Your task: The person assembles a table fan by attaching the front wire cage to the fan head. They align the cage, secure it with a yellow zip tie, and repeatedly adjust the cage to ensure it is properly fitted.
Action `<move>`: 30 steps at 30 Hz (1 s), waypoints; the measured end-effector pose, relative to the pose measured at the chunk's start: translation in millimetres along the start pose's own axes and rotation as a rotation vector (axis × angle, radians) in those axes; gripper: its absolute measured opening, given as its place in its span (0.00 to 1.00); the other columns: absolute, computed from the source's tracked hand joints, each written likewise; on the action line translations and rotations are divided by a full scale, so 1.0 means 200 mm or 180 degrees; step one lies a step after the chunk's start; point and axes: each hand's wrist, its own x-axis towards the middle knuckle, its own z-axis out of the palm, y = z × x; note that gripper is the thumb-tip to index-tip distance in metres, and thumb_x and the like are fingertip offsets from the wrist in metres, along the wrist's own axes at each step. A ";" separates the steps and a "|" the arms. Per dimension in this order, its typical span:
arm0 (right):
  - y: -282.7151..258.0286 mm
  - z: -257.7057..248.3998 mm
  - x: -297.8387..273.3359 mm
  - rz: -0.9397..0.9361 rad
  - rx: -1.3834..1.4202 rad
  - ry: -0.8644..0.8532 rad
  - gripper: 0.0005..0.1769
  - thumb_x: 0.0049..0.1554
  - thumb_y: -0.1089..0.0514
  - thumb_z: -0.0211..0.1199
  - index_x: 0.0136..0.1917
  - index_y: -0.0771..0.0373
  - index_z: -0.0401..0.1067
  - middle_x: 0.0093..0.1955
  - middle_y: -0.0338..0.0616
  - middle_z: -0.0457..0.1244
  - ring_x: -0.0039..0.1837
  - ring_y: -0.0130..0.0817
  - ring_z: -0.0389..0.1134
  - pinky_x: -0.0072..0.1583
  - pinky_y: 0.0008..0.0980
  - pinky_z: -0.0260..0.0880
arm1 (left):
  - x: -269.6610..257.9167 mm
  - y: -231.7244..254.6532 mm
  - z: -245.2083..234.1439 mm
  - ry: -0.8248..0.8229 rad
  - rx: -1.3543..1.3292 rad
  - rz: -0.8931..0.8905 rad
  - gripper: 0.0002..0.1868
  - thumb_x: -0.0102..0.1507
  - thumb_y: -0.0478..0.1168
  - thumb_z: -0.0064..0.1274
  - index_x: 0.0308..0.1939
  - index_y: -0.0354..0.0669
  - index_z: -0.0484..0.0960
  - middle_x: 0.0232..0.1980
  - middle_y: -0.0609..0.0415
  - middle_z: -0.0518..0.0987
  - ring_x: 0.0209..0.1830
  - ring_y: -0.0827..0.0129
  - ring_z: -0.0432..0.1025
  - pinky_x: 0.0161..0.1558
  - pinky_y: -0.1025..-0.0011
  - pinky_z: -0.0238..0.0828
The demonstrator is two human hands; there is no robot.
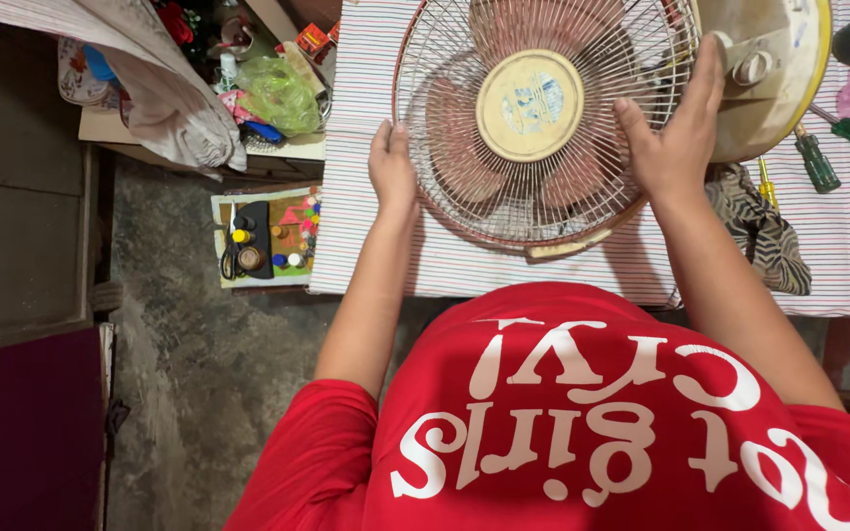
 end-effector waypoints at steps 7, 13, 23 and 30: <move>0.00 0.00 -0.07 0.0039 0.0254 0.0183 0.53 0.69 0.37 0.71 0.86 0.63 0.41 0.85 0.62 0.46 0.86 0.57 0.49 0.85 0.47 0.49 | 0.24 -0.14 -0.13 -0.0536 -0.0650 -0.0549 0.19 0.76 0.43 0.50 0.59 0.25 0.82 0.42 0.47 0.77 0.34 0.66 0.66 0.34 0.69 0.63; 0.00 0.02 -0.08 0.0041 0.0235 0.0267 0.51 0.70 0.39 0.72 0.86 0.64 0.42 0.84 0.63 0.47 0.85 0.58 0.49 0.85 0.48 0.49 | 0.40 -0.12 -0.21 -0.1048 -0.0771 -0.1305 0.14 0.71 0.43 0.48 0.52 0.37 0.81 0.39 0.55 0.83 0.33 0.72 0.76 0.38 0.72 0.78; 0.00 0.01 0.08 0.0226 0.0174 0.0076 0.51 0.69 0.40 0.71 0.85 0.64 0.43 0.86 0.65 0.47 0.87 0.61 0.49 0.85 0.50 0.49 | 0.59 -0.20 -0.20 -0.1510 -0.1034 -0.1321 0.14 0.73 0.40 0.46 0.58 0.37 0.79 0.44 0.53 0.81 0.37 0.71 0.74 0.43 0.69 0.79; 0.03 0.01 0.19 0.0353 0.0135 -0.0077 0.49 0.68 0.48 0.73 0.85 0.65 0.43 0.86 0.66 0.47 0.86 0.61 0.49 0.84 0.48 0.49 | 0.48 -0.12 -0.12 -0.1300 -0.1730 -0.1177 0.17 0.72 0.38 0.44 0.60 0.28 0.73 0.52 0.43 0.81 0.49 0.62 0.77 0.54 0.66 0.79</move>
